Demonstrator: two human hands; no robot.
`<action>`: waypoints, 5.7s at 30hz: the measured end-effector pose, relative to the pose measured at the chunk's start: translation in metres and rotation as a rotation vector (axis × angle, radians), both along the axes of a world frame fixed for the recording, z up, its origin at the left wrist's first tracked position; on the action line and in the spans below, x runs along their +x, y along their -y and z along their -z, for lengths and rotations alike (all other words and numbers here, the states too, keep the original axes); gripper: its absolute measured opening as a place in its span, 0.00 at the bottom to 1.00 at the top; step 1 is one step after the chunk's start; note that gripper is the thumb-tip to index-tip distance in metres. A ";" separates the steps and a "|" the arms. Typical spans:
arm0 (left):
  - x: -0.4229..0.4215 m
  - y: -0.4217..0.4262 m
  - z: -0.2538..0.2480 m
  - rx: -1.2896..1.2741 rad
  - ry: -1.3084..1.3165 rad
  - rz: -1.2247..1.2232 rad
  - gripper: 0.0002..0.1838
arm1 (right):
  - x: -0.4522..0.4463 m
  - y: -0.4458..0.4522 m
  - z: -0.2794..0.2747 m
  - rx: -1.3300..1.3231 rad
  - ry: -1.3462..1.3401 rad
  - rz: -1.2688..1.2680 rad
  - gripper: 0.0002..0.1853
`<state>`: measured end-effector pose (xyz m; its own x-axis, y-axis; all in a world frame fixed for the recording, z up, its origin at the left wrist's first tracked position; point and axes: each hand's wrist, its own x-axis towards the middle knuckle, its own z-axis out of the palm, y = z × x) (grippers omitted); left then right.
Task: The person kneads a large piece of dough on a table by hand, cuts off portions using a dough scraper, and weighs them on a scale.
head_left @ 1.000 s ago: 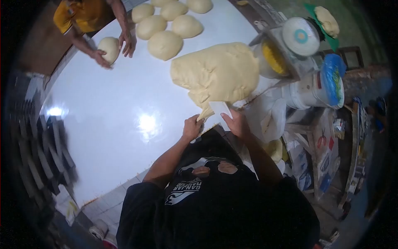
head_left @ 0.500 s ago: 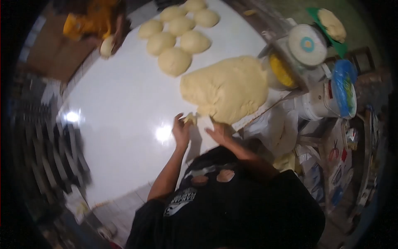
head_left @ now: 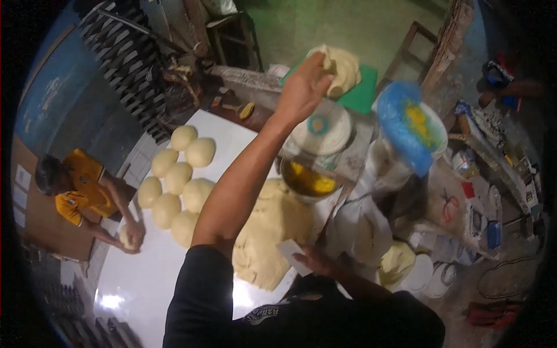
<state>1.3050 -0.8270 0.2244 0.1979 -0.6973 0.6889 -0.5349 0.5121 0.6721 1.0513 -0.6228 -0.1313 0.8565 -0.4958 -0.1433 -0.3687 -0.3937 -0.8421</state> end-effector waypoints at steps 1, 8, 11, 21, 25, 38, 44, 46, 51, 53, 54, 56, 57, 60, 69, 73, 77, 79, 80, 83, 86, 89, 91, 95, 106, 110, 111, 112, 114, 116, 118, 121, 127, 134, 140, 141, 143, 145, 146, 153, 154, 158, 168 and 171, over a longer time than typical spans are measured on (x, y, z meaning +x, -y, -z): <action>-0.001 0.036 0.014 0.087 0.274 -0.067 0.26 | -0.005 0.004 -0.010 -0.005 -0.021 0.026 0.28; -0.008 -0.054 0.022 -0.111 0.616 -0.414 0.20 | -0.019 0.011 -0.018 0.182 -0.250 -0.028 0.31; 0.007 -0.164 0.133 0.049 0.285 -0.351 0.28 | -0.016 -0.012 -0.064 0.239 -0.027 0.068 0.25; -0.092 -0.694 0.422 1.124 0.069 -0.630 0.22 | 0.029 -0.107 -0.056 0.112 -0.254 -0.220 0.27; -0.151 -0.746 0.436 0.309 -1.352 -0.373 0.46 | 0.059 -0.153 -0.070 -0.008 -0.113 -0.391 0.29; -0.077 -0.473 0.488 0.862 -0.446 -0.612 0.25 | 0.053 -0.126 -0.044 -0.015 -0.088 -0.008 0.27; -0.085 -0.542 0.421 0.920 -1.019 -0.491 0.15 | 0.061 -0.129 -0.052 -0.070 -0.189 0.046 0.23; -0.097 -0.559 0.408 0.795 -1.255 -0.487 0.16 | 0.068 -0.158 -0.021 -0.127 -0.198 -0.065 0.20; -0.100 -0.575 0.388 0.922 -1.004 -0.706 0.15 | 0.111 -0.218 0.036 -0.526 -0.155 -0.285 0.11; -0.096 -0.591 0.395 0.949 -0.894 -0.773 0.15 | 0.135 -0.229 0.039 -0.495 -0.176 -0.316 0.16; -0.096 -0.604 0.403 0.959 -0.732 -0.865 0.15 | 0.148 -0.231 0.043 -0.389 -0.306 -0.358 0.19; -0.083 -0.628 0.406 0.956 -0.575 -0.975 0.16 | 0.169 -0.226 0.033 -0.294 -0.389 -0.399 0.22; -0.074 -0.639 0.397 0.945 -0.550 -0.995 0.16 | 0.157 -0.220 0.023 -0.228 -0.290 -0.403 0.25; -0.046 -0.651 0.367 0.800 -0.217 -1.047 0.16 | 0.117 -0.204 0.015 -0.143 -0.091 -0.365 0.32; 0.055 -0.300 0.152 0.162 -0.232 -0.442 0.27 | 0.049 -0.111 0.000 -0.038 -0.069 -0.170 0.26; 0.032 -0.104 0.038 -0.201 -0.126 -0.208 0.30 | 0.018 -0.061 0.017 -0.056 -0.032 -0.012 0.27; 0.000 0.044 -0.012 -0.267 0.191 -0.187 0.32 | -0.014 -0.018 -0.042 -0.203 -0.071 0.093 0.27; -0.004 0.076 -0.003 -0.228 0.346 -0.199 0.33 | -0.020 -0.005 -0.053 -0.122 -0.136 0.114 0.28; -0.005 0.080 0.004 -0.092 0.536 -0.293 0.35 | -0.022 -0.001 -0.054 -0.107 -0.181 0.094 0.28; -0.007 0.032 0.005 -0.259 0.610 -0.516 0.30 | -0.027 0.004 -0.041 -0.072 -0.345 0.020 0.29; 0.016 -0.073 0.061 -0.292 0.329 -0.359 0.25 | -0.017 -0.012 -0.069 0.087 -0.441 0.078 0.30; 0.032 -0.212 0.188 0.114 0.309 -0.435 0.26 | -0.013 -0.033 -0.034 -0.027 -0.043 0.123 0.31; 0.032 -0.317 0.272 0.406 0.221 -0.466 0.29 | 0.001 -0.045 -0.034 0.019 0.108 0.160 0.27; -0.002 -0.498 0.352 0.731 0.219 -0.437 0.30 | 0.022 -0.073 -0.029 -0.065 -0.110 0.057 0.27; -0.062 -0.566 0.366 0.845 0.061 -0.428 0.31 | 0.066 -0.134 -0.051 -0.050 -0.130 -0.214 0.23; -0.049 -0.551 0.363 0.779 0.057 -0.400 0.31 | 0.055 -0.129 -0.055 -0.052 -0.169 -0.167 0.23; -0.044 -0.547 0.359 0.765 0.083 -0.410 0.30 | 0.054 -0.128 -0.056 -0.058 -0.177 -0.138 0.24; -0.039 -0.541 0.357 0.751 0.108 -0.420 0.30 | 0.051 -0.126 -0.057 -0.056 -0.180 -0.134 0.24; -0.025 -0.525 0.352 0.732 0.154 -0.516 0.30 | 0.050 -0.120 -0.061 -0.013 -0.244 -0.092 0.25; -0.004 -0.517 0.361 0.658 0.261 -0.676 0.34 | 0.052 -0.113 -0.066 0.010 -0.286 -0.095 0.25; 0.012 -0.513 0.367 0.678 0.309 -0.654 0.35 | 0.053 -0.108 -0.068 0.030 -0.326 -0.102 0.26; 0.017 -0.506 0.362 0.707 0.388 -0.605 0.37 | 0.054 -0.105 -0.066 0.040 -0.311 -0.072 0.27; -0.003 -0.540 0.359 0.706 -0.311 -0.656 0.24 | 0.031 -0.082 0.015 0.250 0.055 0.179 0.25; -0.106 -0.547 0.426 1.052 -0.867 -0.454 0.35 | 0.022 -0.048 -0.047 0.243 -0.055 0.140 0.17; -0.137 -0.468 0.446 1.048 -0.587 -0.760 0.23 | 0.044 -0.089 -0.027 -0.256 -0.087 -0.174 0.17; -0.136 -0.475 0.443 1.043 -0.604 -0.779 0.23 | 0.048 -0.095 -0.027 -0.259 -0.087 -0.199 0.17; -0.129 -0.498 0.421 0.958 -0.885 -0.659 0.18 | 0.059 -0.113 -0.024 -0.292 -0.133 -0.311 0.18; -0.137 -0.526 0.416 0.886 -1.175 -0.726 0.12 | 0.088 -0.147 -0.013 -0.314 -0.122 -0.409 0.18; -0.139 -0.539 0.426 0.909 -1.092 -0.803 0.11 | 0.095 -0.165 -0.008 -0.341 -0.132 -0.453 0.18; -0.086 -0.624 0.410 0.599 -0.565 -1.085 0.15 | 0.088 -0.200 0.063 0.021 -0.174 -0.195 0.37; -0.065 -0.621 0.393 0.541 -0.511 -1.057 0.16 | 0.085 -0.189 0.035 -0.127 -0.145 -0.224 0.37; 0.014 -0.490 0.263 0.470 -0.502 -0.712 0.17 | 0.060 -0.132 0.013 0.139 -0.033 -0.175 0.27; 0.003 0.006 -0.019 -0.295 0.569 -0.420 0.41 | -0.006 -0.002 -0.075 0.285 0.052 0.268 0.29; -0.005 0.052 0.020 0.133 0.722 -0.318 0.38 | -0.019 0.006 -0.077 0.232 -0.074 0.327 0.30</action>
